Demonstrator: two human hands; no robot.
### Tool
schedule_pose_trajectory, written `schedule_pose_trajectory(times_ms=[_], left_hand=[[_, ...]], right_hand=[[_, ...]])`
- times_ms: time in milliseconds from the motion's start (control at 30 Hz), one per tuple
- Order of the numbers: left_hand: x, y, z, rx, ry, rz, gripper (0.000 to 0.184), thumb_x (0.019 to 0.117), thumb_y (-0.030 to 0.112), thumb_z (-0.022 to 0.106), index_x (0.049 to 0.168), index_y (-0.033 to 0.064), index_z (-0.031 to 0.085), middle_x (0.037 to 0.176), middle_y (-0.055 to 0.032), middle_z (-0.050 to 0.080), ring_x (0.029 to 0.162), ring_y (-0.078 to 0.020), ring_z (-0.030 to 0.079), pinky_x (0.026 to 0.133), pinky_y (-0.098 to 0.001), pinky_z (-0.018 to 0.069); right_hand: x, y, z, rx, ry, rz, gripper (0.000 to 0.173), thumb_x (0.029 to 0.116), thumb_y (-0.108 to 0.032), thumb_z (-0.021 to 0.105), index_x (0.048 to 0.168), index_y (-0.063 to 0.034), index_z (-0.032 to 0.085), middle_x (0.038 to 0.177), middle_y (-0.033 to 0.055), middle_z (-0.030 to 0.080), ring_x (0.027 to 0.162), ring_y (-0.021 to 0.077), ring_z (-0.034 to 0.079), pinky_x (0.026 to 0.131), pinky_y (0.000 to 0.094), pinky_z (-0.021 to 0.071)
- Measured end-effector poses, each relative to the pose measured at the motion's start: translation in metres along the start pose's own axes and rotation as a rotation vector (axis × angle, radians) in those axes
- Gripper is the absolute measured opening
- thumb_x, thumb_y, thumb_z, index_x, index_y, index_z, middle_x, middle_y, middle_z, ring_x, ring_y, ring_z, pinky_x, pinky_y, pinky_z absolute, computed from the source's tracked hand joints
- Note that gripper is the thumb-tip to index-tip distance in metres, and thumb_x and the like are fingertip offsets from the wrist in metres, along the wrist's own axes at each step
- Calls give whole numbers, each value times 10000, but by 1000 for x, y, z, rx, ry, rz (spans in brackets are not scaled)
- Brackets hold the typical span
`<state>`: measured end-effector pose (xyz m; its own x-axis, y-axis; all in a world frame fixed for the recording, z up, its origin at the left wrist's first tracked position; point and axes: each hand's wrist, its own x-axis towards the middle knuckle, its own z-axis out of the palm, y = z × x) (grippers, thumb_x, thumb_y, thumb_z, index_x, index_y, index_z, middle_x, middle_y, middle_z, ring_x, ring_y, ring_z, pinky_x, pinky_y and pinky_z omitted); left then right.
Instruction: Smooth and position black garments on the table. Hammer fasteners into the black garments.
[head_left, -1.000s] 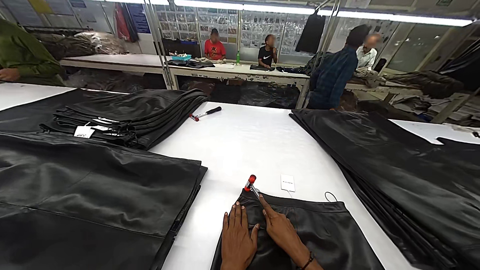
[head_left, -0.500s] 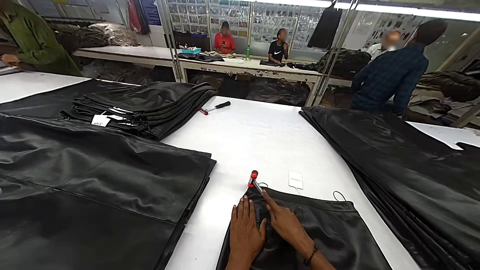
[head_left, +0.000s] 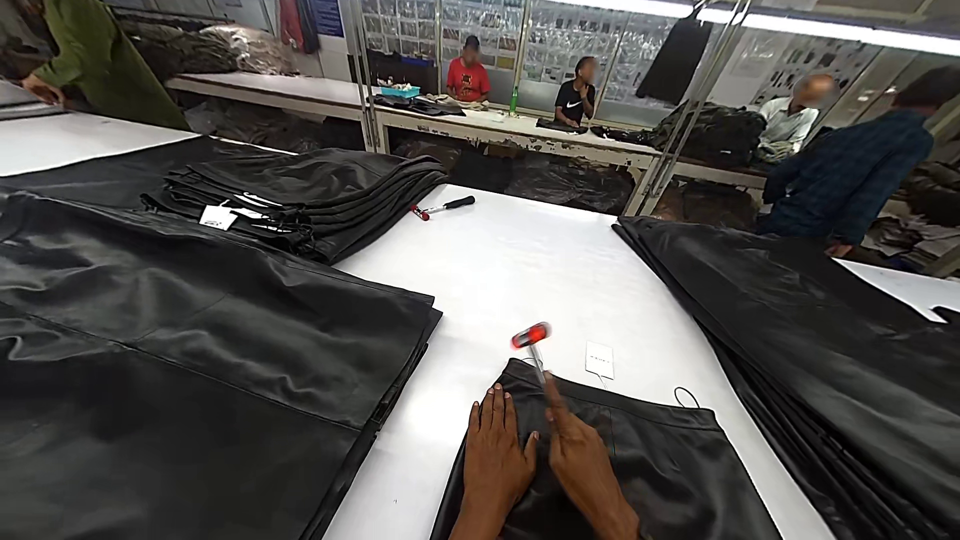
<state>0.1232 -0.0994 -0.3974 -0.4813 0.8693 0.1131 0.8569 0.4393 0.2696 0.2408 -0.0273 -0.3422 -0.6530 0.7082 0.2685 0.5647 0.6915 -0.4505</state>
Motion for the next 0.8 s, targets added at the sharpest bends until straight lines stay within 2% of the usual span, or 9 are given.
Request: schedule_pose_trajectory(times_ms=[67,100,233,367,500,533,633,767,800], left_hand=[[-2,1,1,5,2,7,796,1017,590,229,1561,36,404,1656,-125,335,1546,-277,288,1257,-521,176],[-2,1,0,1,-1,8,797,1018,593,230,1561,36,404,1659,-124,329,1548,-277,283,1258,-519,173],[0,0,0,-6,18,3,796,1018,593,233,1548,30,424,1646,-130,355,1541,-278,301,1256,-520,188],[-2,1,2,3,5,8,792,1024,584,215,1561,33,402,1657,-129,333,1546,-276,289,1261,-523,170],[1,1,-1,-10,11,-1,800,1016,597,242,1557,33,409,1654,-132,338,1546,-279,289,1260,-524,172],[1,1,-1,-9,4,-5,798,1019,594,233,1559,33,405,1655,-130,335,1546,-278,288,1260,-526,170],[-2,1,0,-5,-7,0,792,1023,585,221,1566,35,393,1665,-120,317,1551,-271,277,1262,-523,161],[2,0,-2,-2,0,-3,790,1018,587,246,1562,37,402,1657,-125,333,1549,-274,281,1261,-520,166],[1,1,-1,3,-3,-3,788,1020,585,236,1562,38,401,1656,-124,337,1549,-274,282,1260,-522,166]], right_hand=[[6,0,-2,-73,-325,113,535,1091,-329,306,1627,-332,296,921,120,715,822,327,690,767,519,543],[9,-4,-8,-48,-331,129,523,1102,-342,303,1624,-329,304,919,129,718,819,330,689,778,520,539],[-1,-14,-2,64,152,-38,502,1076,-269,363,1562,-185,460,849,72,714,664,215,663,624,430,567],[4,-2,-6,-62,-325,156,533,1097,-336,308,1629,-337,286,947,137,721,857,341,694,794,528,539],[0,-10,-4,51,149,-29,500,1078,-274,369,1562,-192,460,831,73,710,655,222,661,621,437,567],[-1,-7,0,18,115,-30,509,1071,-263,368,1569,-200,449,823,78,706,660,236,668,625,445,570],[8,-4,-9,-75,-353,146,533,1101,-342,302,1633,-342,270,942,143,716,859,350,691,796,535,536],[3,-11,-4,31,105,2,495,1084,-283,367,1566,-210,456,831,86,708,670,251,668,633,456,563],[1,-7,1,7,95,-9,504,1077,-274,367,1571,-211,447,824,85,705,669,252,671,627,454,567]])
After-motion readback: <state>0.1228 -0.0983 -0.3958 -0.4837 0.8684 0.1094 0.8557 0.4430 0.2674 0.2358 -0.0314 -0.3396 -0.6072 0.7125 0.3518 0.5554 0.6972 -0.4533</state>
